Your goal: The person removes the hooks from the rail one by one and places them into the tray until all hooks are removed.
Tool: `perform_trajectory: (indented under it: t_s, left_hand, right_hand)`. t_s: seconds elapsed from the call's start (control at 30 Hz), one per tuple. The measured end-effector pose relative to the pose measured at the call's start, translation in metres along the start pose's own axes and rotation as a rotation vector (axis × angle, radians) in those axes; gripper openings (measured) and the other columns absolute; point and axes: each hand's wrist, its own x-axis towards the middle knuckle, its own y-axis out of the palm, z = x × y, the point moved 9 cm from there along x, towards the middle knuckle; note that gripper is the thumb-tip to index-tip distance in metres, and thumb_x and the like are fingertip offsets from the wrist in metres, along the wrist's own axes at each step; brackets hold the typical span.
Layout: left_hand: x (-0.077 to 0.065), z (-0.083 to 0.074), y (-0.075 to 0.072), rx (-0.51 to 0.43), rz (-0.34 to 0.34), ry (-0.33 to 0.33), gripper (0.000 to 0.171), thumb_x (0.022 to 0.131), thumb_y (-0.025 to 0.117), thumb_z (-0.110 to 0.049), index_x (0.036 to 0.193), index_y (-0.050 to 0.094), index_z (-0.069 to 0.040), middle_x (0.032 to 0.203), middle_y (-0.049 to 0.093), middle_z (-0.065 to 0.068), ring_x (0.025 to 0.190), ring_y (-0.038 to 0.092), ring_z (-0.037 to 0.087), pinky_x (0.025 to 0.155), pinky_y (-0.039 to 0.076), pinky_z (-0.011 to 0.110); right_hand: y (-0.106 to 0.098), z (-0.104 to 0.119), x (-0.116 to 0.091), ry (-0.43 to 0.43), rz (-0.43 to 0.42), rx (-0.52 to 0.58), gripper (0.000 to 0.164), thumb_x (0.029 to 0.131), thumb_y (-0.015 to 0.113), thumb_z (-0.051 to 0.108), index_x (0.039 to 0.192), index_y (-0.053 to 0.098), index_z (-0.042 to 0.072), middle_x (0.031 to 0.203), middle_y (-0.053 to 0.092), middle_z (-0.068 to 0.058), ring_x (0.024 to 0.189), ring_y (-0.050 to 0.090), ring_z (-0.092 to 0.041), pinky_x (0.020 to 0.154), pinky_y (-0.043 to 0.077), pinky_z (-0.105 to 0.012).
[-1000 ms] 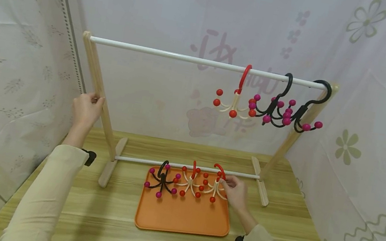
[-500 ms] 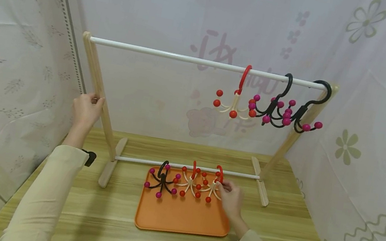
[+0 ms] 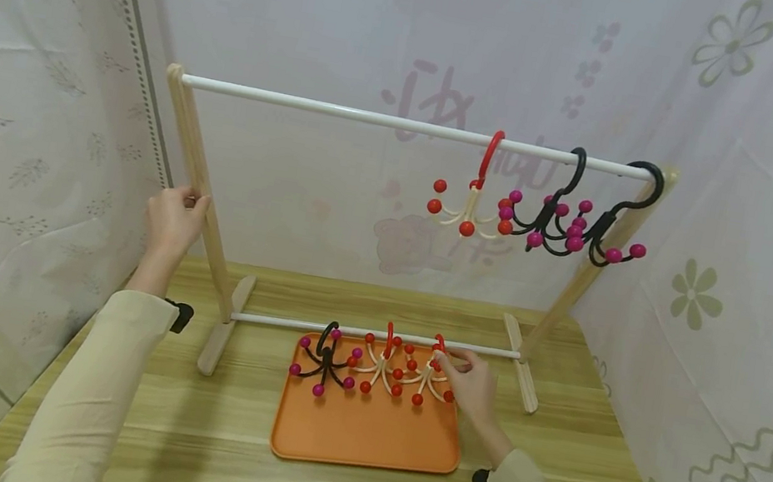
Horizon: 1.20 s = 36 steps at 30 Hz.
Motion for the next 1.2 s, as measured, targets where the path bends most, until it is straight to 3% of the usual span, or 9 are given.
perform_trajectory:
  t_s: [0.07,0.13,0.23,0.3,0.37,0.43,0.53,0.83,1.2]
  left_hand:
    - [0.0,0.0,0.0,-0.002,0.003,-0.002,0.033,0.093,0.043,-0.02,0.1,0.059,0.009,0.099,0.058,0.028,0.092,0.053,0.04,0.073,0.043,0.048]
    - [0.0,0.0,0.001,-0.003,0.003,-0.001,0.034,0.093,0.043,-0.02,0.101,0.059,0.009,0.099,0.058,0.028,0.093,0.053,0.04,0.074,0.042,0.048]
    - [0.0,0.0,0.001,0.001,0.007,0.0,0.034,0.093,0.043,-0.02,0.102,0.059,0.009,0.099,0.058,0.028,0.094,0.052,0.041,0.075,0.042,0.048]
    - [0.0,-0.001,0.001,0.005,0.01,0.001,0.035,0.093,0.042,-0.02,0.102,0.058,0.009,0.099,0.058,0.027,0.094,0.052,0.041,0.076,0.042,0.049]
    - [0.0,-0.001,0.001,0.011,0.013,0.001,0.035,0.093,0.042,-0.021,0.103,0.058,0.009,0.1,0.058,0.027,0.094,0.052,0.041,0.076,0.042,0.049]
    - [0.0,-0.001,0.001,0.017,0.014,0.003,0.035,0.093,0.042,-0.021,0.103,0.058,0.009,0.1,0.058,0.027,0.094,0.052,0.041,0.077,0.041,0.049]
    - [0.001,-0.001,0.001,0.018,0.013,0.0,0.036,0.093,0.042,-0.021,0.103,0.058,0.009,0.1,0.058,0.027,0.094,0.053,0.041,0.077,0.041,0.049]
    - [0.0,-0.001,-0.001,0.007,-0.001,0.002,0.033,0.093,0.043,-0.019,0.1,0.059,0.01,0.098,0.059,0.028,0.09,0.054,0.041,0.072,0.043,0.048]
    - [0.0,-0.001,-0.001,0.012,-0.019,0.02,0.032,0.092,0.044,-0.018,0.096,0.06,0.01,0.095,0.06,0.027,0.087,0.055,0.04,0.07,0.044,0.047]
  right_hand:
    - [0.0,-0.029,0.015,-0.108,-0.062,-0.019,0.025,0.077,0.066,0.039,0.097,0.067,0.024,0.072,0.065,0.008,0.056,0.059,-0.004,0.04,0.041,-0.022]
    - [-0.001,-0.052,0.031,-0.201,-0.122,0.021,0.023,0.077,0.066,0.039,0.097,0.067,0.026,0.071,0.064,0.011,0.054,0.057,0.0,0.04,0.04,-0.02]
    - [-0.03,0.007,0.047,-0.184,-0.138,0.091,0.021,0.079,0.066,0.03,0.095,0.069,0.016,0.07,0.066,-0.001,0.056,0.061,-0.01,0.041,0.043,-0.028]
    - [-0.054,0.067,0.054,-0.185,-0.15,0.154,0.021,0.08,0.066,0.021,0.091,0.069,0.004,0.067,0.065,-0.01,0.054,0.06,-0.014,0.04,0.042,-0.027]
    - [-0.079,0.133,0.057,-0.18,-0.188,0.139,0.017,0.08,0.065,0.013,0.086,0.067,-0.003,0.064,0.063,-0.016,0.05,0.058,-0.011,0.038,0.038,-0.024]
    - [-0.096,0.173,0.061,-0.23,-0.228,0.168,0.016,0.08,0.064,0.007,0.083,0.065,-0.008,0.061,0.061,-0.018,0.049,0.055,-0.004,0.038,0.033,-0.017]
    - [-0.114,0.209,0.072,-0.233,-0.272,0.172,0.016,0.081,0.062,0.005,0.083,0.063,-0.011,0.063,0.061,-0.021,0.05,0.053,0.0,0.041,0.032,-0.016]
    - [-0.128,0.248,0.128,-0.238,-0.24,0.052,0.032,0.08,0.063,0.034,0.094,0.068,0.005,0.078,0.066,-0.007,0.061,0.061,-0.008,0.048,0.04,-0.019]
    - [-0.114,0.282,0.162,-0.149,-0.106,0.007,0.041,0.078,0.062,0.042,0.101,0.067,0.008,0.092,0.065,-0.005,0.071,0.063,-0.017,0.055,0.047,-0.021]
